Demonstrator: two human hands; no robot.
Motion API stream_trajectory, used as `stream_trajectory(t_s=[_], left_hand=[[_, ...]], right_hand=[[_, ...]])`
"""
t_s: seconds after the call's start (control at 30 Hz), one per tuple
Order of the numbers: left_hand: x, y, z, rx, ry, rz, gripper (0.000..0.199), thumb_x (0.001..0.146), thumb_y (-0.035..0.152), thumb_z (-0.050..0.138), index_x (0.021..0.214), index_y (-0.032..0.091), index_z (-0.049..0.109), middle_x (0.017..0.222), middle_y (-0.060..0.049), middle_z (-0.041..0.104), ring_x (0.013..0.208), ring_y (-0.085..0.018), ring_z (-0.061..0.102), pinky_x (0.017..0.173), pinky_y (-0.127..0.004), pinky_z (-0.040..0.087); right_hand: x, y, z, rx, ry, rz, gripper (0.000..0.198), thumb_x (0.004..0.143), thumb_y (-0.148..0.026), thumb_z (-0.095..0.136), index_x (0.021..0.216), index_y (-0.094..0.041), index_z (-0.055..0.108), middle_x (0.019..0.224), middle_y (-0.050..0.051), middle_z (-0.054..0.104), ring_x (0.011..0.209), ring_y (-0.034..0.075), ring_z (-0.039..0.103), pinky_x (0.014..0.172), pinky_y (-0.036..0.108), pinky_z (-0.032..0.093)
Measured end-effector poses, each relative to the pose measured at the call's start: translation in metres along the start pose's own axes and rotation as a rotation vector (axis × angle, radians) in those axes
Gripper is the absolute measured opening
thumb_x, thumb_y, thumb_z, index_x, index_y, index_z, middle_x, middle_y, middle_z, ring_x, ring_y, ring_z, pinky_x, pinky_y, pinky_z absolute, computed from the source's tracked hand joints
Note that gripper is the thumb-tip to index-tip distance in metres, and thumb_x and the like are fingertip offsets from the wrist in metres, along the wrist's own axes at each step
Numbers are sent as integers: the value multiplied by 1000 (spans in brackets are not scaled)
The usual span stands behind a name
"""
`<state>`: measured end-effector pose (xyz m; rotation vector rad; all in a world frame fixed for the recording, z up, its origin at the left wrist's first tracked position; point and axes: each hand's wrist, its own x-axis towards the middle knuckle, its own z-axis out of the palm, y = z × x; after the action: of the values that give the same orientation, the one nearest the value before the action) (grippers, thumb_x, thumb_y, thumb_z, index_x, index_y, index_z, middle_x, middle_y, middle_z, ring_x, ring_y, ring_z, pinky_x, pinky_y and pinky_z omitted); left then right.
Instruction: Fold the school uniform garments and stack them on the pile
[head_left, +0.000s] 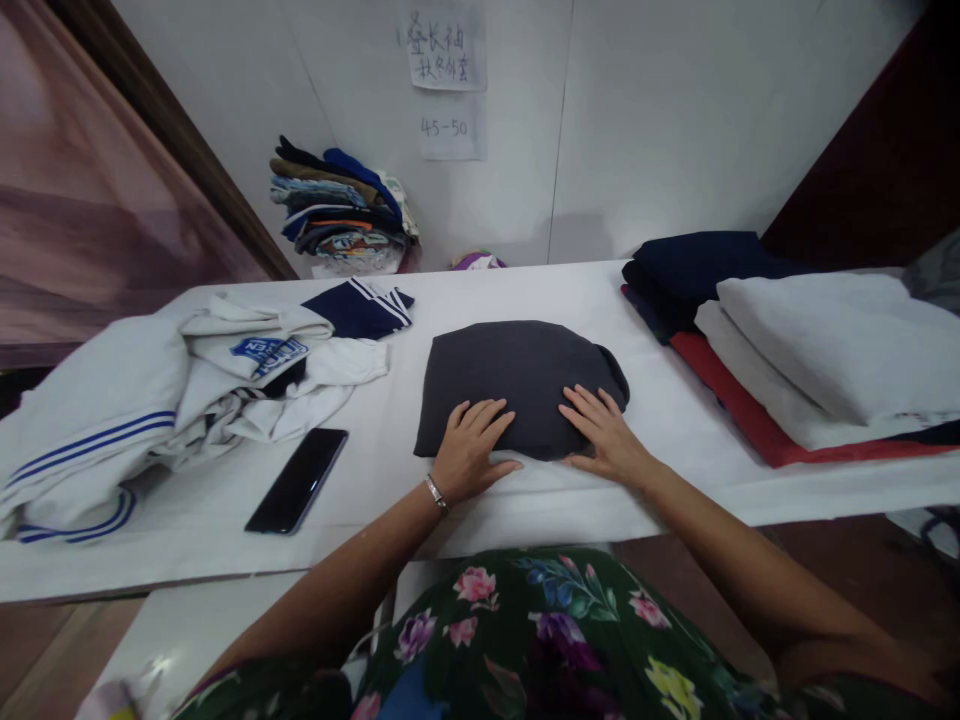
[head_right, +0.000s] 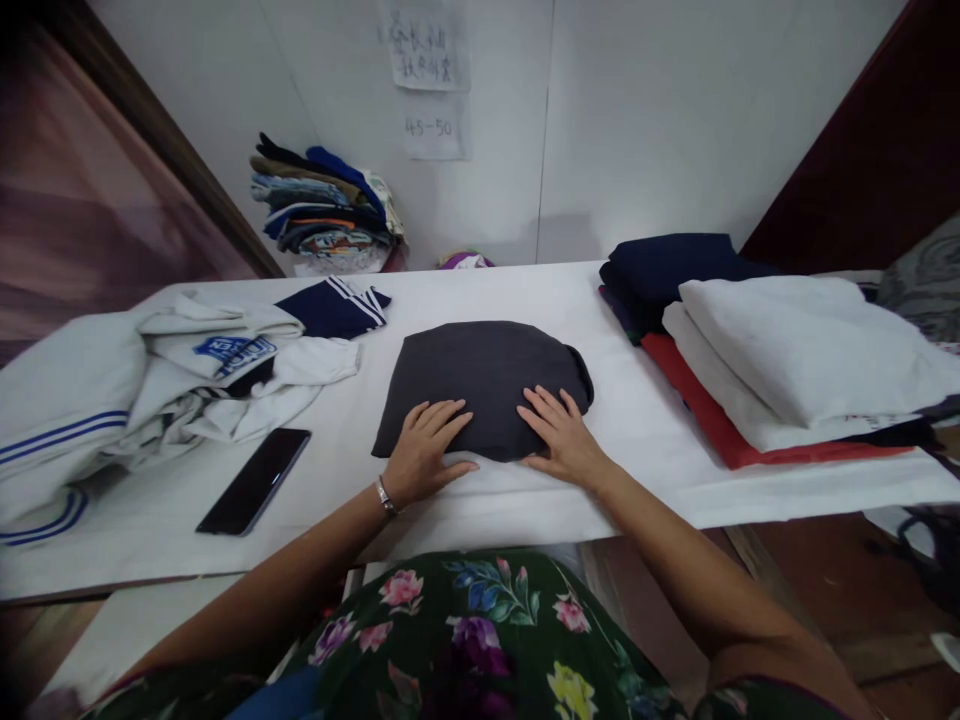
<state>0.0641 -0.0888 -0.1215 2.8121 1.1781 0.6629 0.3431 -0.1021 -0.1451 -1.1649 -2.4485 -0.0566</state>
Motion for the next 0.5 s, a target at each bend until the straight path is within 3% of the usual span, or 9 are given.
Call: stream_trajectory(t_s=[0.1, 0.37, 0.5], left_hand=[[6, 8, 5, 45, 23, -27, 64, 74, 45, 69, 131, 20, 50, 138, -15, 49, 127, -31, 42, 108, -51, 23], [22, 22, 10, 78, 53, -117, 64, 73, 38, 71, 130, 21, 50, 131, -13, 54, 118, -31, 48, 101, -48, 31], [25, 26, 11, 56, 56, -105, 67, 73, 46, 70, 131, 20, 50, 128, -14, 55, 115, -30, 49, 100, -47, 31]], right_hand=[[9, -2, 4, -42, 28, 4, 76, 81, -49, 60, 144, -17, 32, 149, 18, 30, 140, 32, 22, 109, 59, 18], [18, -1, 14, -34, 141, 25, 47, 90, -28, 50, 136, -19, 46, 140, 13, 47, 131, 26, 40, 106, 52, 31], [17, -1, 15, -36, 154, 28, 42, 89, -21, 47, 132, -20, 51, 136, 11, 51, 128, 26, 45, 104, 50, 34]])
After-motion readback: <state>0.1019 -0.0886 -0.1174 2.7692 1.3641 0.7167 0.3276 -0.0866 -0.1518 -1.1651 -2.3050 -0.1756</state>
